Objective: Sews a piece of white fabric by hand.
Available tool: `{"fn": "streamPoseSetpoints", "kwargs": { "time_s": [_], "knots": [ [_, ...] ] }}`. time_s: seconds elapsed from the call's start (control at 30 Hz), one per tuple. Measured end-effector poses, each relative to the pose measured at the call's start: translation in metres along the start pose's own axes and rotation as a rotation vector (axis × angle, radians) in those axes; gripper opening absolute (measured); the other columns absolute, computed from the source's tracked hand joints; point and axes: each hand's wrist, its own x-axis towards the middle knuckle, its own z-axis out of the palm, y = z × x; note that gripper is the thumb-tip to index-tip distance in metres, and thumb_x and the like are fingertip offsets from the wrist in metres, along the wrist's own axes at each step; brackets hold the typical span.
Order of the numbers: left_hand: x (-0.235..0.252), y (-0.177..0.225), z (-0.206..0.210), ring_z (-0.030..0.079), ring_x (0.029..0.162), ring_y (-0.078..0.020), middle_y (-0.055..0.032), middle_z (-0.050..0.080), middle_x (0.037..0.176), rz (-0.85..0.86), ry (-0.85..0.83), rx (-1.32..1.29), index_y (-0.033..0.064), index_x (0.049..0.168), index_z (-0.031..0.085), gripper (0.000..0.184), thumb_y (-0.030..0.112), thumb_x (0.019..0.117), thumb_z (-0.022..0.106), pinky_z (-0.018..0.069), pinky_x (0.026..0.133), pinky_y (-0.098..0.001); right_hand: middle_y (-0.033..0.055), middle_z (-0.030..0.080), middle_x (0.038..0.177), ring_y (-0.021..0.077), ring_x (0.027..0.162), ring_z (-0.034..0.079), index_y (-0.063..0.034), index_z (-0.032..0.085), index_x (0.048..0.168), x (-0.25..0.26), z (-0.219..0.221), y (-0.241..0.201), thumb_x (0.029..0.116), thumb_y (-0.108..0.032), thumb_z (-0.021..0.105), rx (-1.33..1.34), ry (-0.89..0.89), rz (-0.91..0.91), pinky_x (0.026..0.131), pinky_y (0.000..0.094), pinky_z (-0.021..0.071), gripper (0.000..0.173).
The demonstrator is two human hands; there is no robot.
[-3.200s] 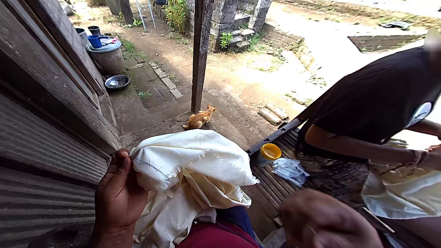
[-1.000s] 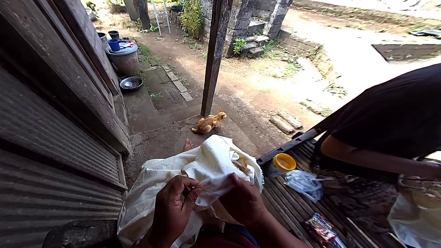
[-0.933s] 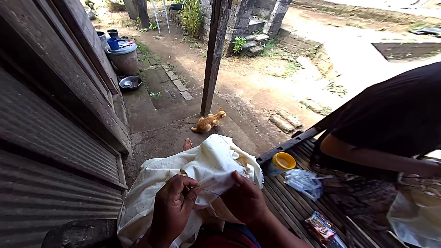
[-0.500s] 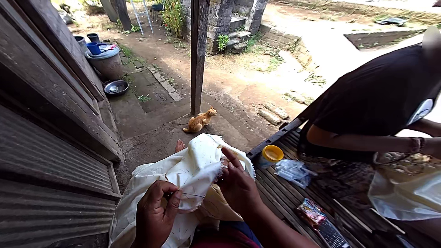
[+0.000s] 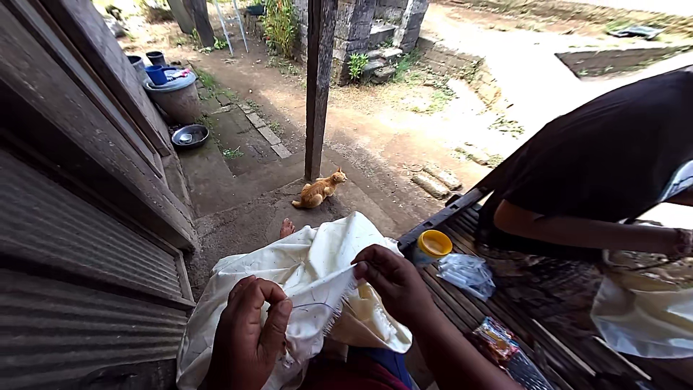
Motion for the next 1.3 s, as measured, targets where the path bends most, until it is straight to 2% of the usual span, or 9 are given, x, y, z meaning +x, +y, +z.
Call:
{"fn": "streamPoseSetpoints", "kwargs": {
  "time_s": [0.17,0.3,0.47,0.6,0.8,0.87,1.0,1.17,1.3],
  "knots": [
    [-0.006,-0.012,0.011,0.061,0.089,-0.0020,0.0073,0.063,0.086,-0.039,-0.026,0.120,0.0174,0.096,0.063,0.028,0.041,0.1055,0.050,0.0447,0.100,-0.0351,0.0046,0.067,0.094,0.0107,0.081,0.064,-0.0073,0.069,0.111,-0.009,0.004,0.003,0.0971,-0.024,0.063,-0.471,0.092,0.019,0.072,0.0261,0.0551,0.022],
    [-0.002,-0.008,0.015,0.061,0.089,-0.0020,0.0071,0.063,0.086,-0.024,-0.033,0.127,0.0179,0.096,0.063,0.028,0.041,0.1050,0.050,0.0427,0.101,-0.0354,0.0004,0.067,0.087,0.0045,0.084,0.064,-0.0112,0.070,0.093,-0.008,0.013,-0.034,0.0940,-0.023,0.070,-0.323,0.033,-0.204,0.074,0.0186,0.0548,0.012],
    [0.003,-0.001,0.018,0.061,0.090,-0.0004,0.0089,0.065,0.088,-0.009,-0.055,0.051,0.0178,0.096,0.064,0.026,0.040,0.1038,0.054,0.0453,0.097,-0.0313,-0.0022,0.065,0.085,0.0128,0.085,0.063,-0.0192,0.075,0.089,-0.011,0.048,-0.040,0.0874,-0.030,0.074,-0.487,-0.103,-0.218,0.074,0.0312,0.0509,0.011],
    [0.002,-0.003,0.010,0.062,0.091,0.0006,0.0104,0.067,0.089,-0.015,-0.062,-0.008,0.0188,0.097,0.067,0.026,0.043,0.1027,0.058,0.0467,0.097,-0.0302,-0.0005,0.069,0.087,0.0019,0.083,0.065,-0.0059,0.071,0.094,-0.005,0.034,-0.040,0.0980,-0.019,0.066,0.027,-0.325,-0.006,0.076,0.0178,0.0543,0.015],
    [0.003,-0.002,0.006,0.065,0.090,0.0000,0.0095,0.069,0.088,0.069,-0.043,0.126,0.0203,0.099,0.067,0.033,0.052,0.0984,0.061,0.0408,0.110,-0.0386,0.0062,0.076,0.099,0.0165,0.086,0.076,-0.0099,0.059,0.101,0.001,0.016,-0.053,0.1073,-0.014,0.052,0.738,-0.497,0.355,0.082,0.0346,0.0636,0.010],
    [0.003,-0.001,0.007,0.066,0.088,-0.0023,0.0077,0.070,0.087,0.115,-0.032,0.197,0.0192,0.099,0.067,0.035,0.054,0.0974,0.061,0.0374,0.112,-0.0423,0.0033,0.075,0.098,0.0091,0.071,0.071,-0.0118,0.058,0.100,0.003,0.012,-0.057,0.1065,-0.013,0.052,0.701,-0.504,0.351,0.066,0.0263,0.0609,0.010],
    [0.003,0.002,0.007,0.066,0.084,-0.0058,0.0064,0.069,0.083,0.175,-0.030,0.303,0.0185,0.096,0.067,0.036,0.054,0.0976,0.061,0.0350,0.112,-0.0464,-0.0056,0.062,0.080,-0.0030,0.055,0.044,-0.0132,0.058,0.095,0.011,0.006,-0.062,0.1025,-0.012,0.054,0.498,-0.506,0.256,0.048,0.0141,0.0335,0.009],
    [0.004,0.002,0.005,0.065,0.079,-0.0077,0.0044,0.066,0.077,0.189,-0.027,0.328,0.0175,0.091,0.066,0.038,0.054,0.0980,0.060,0.0364,0.111,-0.0461,-0.0021,0.061,0.076,0.0002,0.064,0.057,-0.0048,0.060,0.103,0.015,0.002,-0.071,0.0996,-0.010,0.059,0.084,-0.476,-0.021,0.058,0.0152,0.0485,0.006],
    [0.004,0.001,0.004,0.065,0.076,-0.0082,0.0039,0.065,0.074,0.173,-0.028,0.302,0.0167,0.088,0.065,0.041,0.056,0.0964,0.061,0.0385,0.110,-0.0441,-0.0041,0.063,0.073,-0.0033,0.058,0.053,-0.0079,0.065,0.094,0.016,-0.001,-0.080,0.0969,-0.014,0.064,-0.068,-0.510,-0.095,0.051,0.0120,0.0433,0.007]
  ]
}}
